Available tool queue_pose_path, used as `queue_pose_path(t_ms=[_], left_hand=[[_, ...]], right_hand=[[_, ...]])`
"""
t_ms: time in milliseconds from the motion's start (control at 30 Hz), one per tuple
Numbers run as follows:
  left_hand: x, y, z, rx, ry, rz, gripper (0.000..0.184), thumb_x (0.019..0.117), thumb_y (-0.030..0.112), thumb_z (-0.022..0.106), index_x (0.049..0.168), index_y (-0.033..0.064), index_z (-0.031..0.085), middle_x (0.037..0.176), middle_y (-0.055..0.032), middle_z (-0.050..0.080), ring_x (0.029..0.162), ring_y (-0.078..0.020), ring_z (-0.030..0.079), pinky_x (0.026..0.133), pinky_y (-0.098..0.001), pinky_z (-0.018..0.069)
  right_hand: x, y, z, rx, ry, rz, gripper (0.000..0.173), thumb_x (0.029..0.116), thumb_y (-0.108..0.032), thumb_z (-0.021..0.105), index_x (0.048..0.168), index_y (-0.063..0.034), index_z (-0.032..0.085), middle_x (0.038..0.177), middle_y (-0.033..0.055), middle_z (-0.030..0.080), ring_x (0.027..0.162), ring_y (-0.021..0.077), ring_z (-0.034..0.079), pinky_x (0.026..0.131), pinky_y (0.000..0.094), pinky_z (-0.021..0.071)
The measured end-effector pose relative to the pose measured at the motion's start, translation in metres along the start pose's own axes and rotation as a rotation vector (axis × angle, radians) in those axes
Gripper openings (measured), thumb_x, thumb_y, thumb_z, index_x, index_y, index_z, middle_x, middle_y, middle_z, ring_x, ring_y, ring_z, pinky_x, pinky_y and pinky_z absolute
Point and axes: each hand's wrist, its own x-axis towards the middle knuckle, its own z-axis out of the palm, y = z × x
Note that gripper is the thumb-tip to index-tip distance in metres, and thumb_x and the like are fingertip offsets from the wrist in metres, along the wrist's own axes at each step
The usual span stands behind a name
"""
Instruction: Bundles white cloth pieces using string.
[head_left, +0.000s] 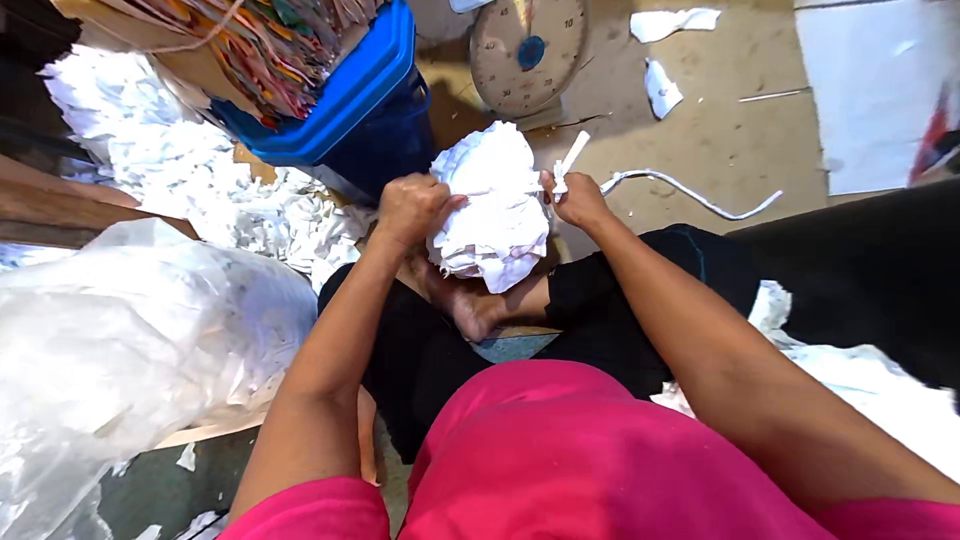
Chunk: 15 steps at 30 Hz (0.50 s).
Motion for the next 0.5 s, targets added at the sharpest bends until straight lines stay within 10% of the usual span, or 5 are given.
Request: queue_pose_path(t_ms=[233, 500], left_hand=[[-0.069, -0.027, 0.044, -0.217, -0.167, -0.646, 0.056, 0.1082, 0.039, 0.044, 0.086, -0.0072, 0.067, 0.087, -0.0278, 0.069, 0.089, -0.0485, 0.069, 0.078, -0.0691, 0.0487], [-0.088, -0.030, 0.035, -0.186, -0.345, -0.792, 0.061, 0.1071, 0.049, 0.045, 0.090, -0.0035, 0.069, 0.091, -0.0271, 0.070, 0.096, -0.0487, 0.069, 0.081, -0.0710, 0.0469]], right_hand=[[0.011, -0.006, 0.049, 0.122, -0.137, 0.197, 0.054, 0.1105, -0.036, 0.043, 0.125, 0.0114, 0.063, 0.129, 0.0350, 0.062, 0.126, 0.0497, 0.058, 0.105, 0.0682, 0.0418], [-0.007, 0.010, 0.061, 0.167, -0.184, 0.237, 0.055, 0.1117, -0.038, 0.040, 0.123, 0.0104, 0.064, 0.127, 0.0342, 0.063, 0.125, 0.0484, 0.058, 0.106, 0.0662, 0.0416]])
